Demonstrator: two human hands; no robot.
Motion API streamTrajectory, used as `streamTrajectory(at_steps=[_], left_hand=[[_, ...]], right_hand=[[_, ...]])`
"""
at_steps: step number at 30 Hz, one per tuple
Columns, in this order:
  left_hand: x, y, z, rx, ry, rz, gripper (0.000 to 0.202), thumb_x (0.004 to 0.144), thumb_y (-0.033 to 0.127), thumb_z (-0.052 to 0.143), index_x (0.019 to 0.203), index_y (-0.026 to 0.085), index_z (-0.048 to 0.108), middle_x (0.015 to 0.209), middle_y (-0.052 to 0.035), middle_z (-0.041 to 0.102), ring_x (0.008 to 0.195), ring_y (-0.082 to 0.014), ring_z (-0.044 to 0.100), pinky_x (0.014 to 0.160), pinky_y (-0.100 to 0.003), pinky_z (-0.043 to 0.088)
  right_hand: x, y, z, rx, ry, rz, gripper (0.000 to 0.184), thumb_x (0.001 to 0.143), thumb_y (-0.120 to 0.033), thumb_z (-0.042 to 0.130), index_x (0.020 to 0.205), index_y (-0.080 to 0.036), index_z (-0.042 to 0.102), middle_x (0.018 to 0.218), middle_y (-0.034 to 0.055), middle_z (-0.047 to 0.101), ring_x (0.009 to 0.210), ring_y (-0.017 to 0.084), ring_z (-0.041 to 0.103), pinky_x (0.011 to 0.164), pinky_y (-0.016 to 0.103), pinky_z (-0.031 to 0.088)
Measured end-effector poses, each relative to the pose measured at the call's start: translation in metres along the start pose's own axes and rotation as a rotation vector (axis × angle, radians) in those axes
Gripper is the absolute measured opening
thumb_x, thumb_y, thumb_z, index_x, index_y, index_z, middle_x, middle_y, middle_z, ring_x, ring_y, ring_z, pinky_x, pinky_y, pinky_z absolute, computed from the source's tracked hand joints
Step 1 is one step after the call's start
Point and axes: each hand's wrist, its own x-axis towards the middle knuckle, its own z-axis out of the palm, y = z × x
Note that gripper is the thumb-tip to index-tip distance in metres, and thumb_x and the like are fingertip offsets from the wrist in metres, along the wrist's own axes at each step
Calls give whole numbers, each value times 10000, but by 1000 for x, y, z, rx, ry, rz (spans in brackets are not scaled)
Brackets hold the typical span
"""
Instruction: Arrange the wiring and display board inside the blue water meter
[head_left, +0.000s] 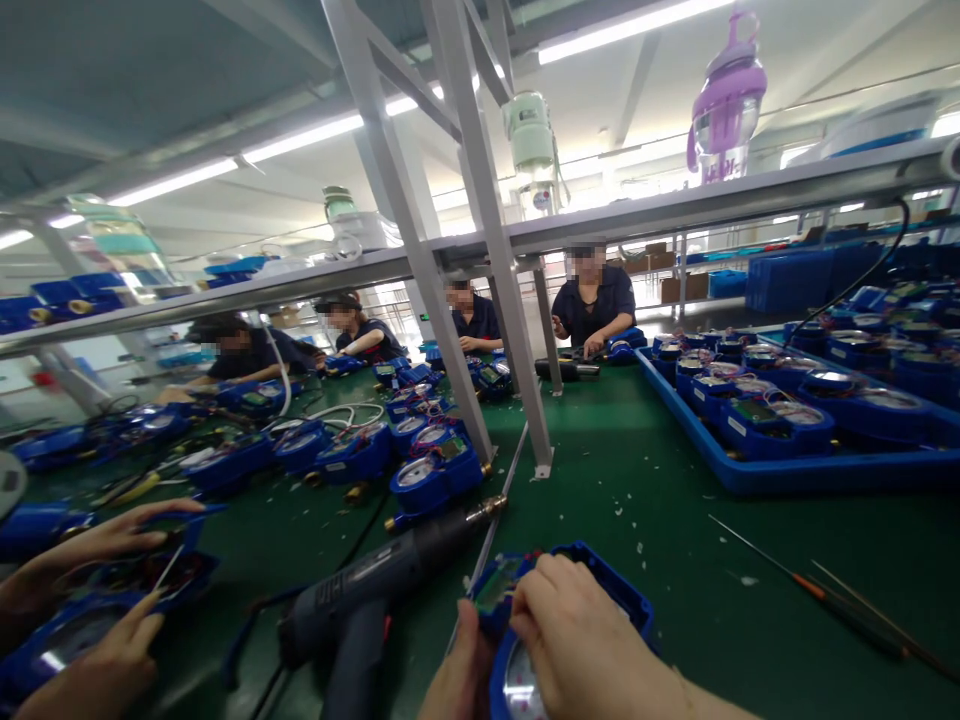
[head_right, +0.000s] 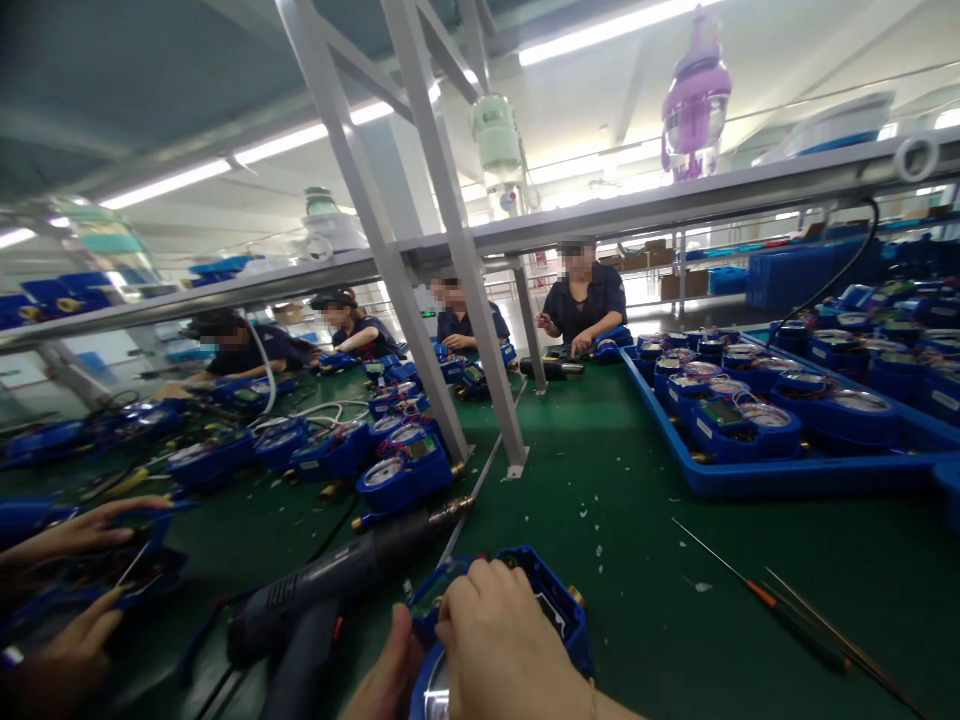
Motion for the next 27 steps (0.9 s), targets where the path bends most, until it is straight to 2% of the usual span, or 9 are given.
streamTrajectory(at_steps=[3, 7, 13, 16, 18, 22, 24, 27], left_hand=[[3, 7, 2, -234, -53, 19, 482, 884, 505, 467, 1148, 138, 633, 1145, -122, 668, 1176, -254, 550, 1031, -389, 391], [-1, 13, 8, -279, -14, 177, 394, 905, 383, 502, 1187, 125, 597, 1190, -105, 652, 1182, -223, 542, 1048, -356, 375], [-15, 22, 31, -282, 4, 193, 423, 894, 357, 536, 1253, 134, 536, 1211, -110, 638, 1129, -229, 579, 996, -363, 430], [-18, 26, 37, -266, 27, 181, 460, 881, 370, 557, 1278, 142, 508, 1232, -116, 623, 1095, -226, 599, 976, -360, 444], [-19, 28, 37, -245, 31, 173, 476, 874, 380, 566, 1284, 147, 500, 1229, -121, 623, 1072, -223, 610, 956, -353, 455], [-21, 34, 39, -179, 5, 156, 442, 870, 361, 578, 1259, 159, 523, 1178, -122, 647, 1022, -227, 626, 856, -344, 501], [-22, 37, 42, -163, -13, 156, 403, 871, 330, 582, 1241, 174, 542, 1180, -111, 644, 1030, -230, 619, 826, -339, 511], [-19, 40, 49, -158, -36, 169, 375, 860, 300, 599, 1213, 177, 569, 1181, -100, 639, 1051, -228, 604, 823, -322, 506]], right_hand=[[-2, 1, -5, 115, 19, 14, 145, 880, -52, 456, 842, -181, 510, 918, 42, 530, 865, 208, 479, 789, 348, 406], [-2, 2, -16, 120, -2, 18, 143, 876, -46, 474, 828, -175, 515, 924, 47, 507, 873, 211, 456, 793, 364, 397], [-7, 5, -48, -54, -109, -14, 118, 841, -140, 617, 749, -215, 618, 906, 19, 519, 890, 223, 442, 782, 399, 356], [-10, 6, -65, -104, -182, -33, 136, 827, -160, 653, 728, -253, 664, 865, 7, 538, 880, 219, 451, 786, 407, 340], [-10, 6, -73, -78, -174, -30, 137, 842, -174, 647, 736, -258, 669, 855, 5, 546, 866, 208, 466, 776, 389, 350], [-9, 4, -73, 77, -65, -14, 116, 894, -167, 578, 828, -247, 631, 883, -8, 558, 869, 185, 485, 757, 329, 384], [-8, 3, -67, 121, -36, -16, 87, 869, -151, 605, 882, -237, 601, 900, -13, 563, 874, 186, 483, 767, 326, 385], [-6, 4, -58, 120, -24, -17, 171, 804, -104, 653, 896, -214, 560, 887, -11, 561, 849, 194, 472, 744, 329, 376]])
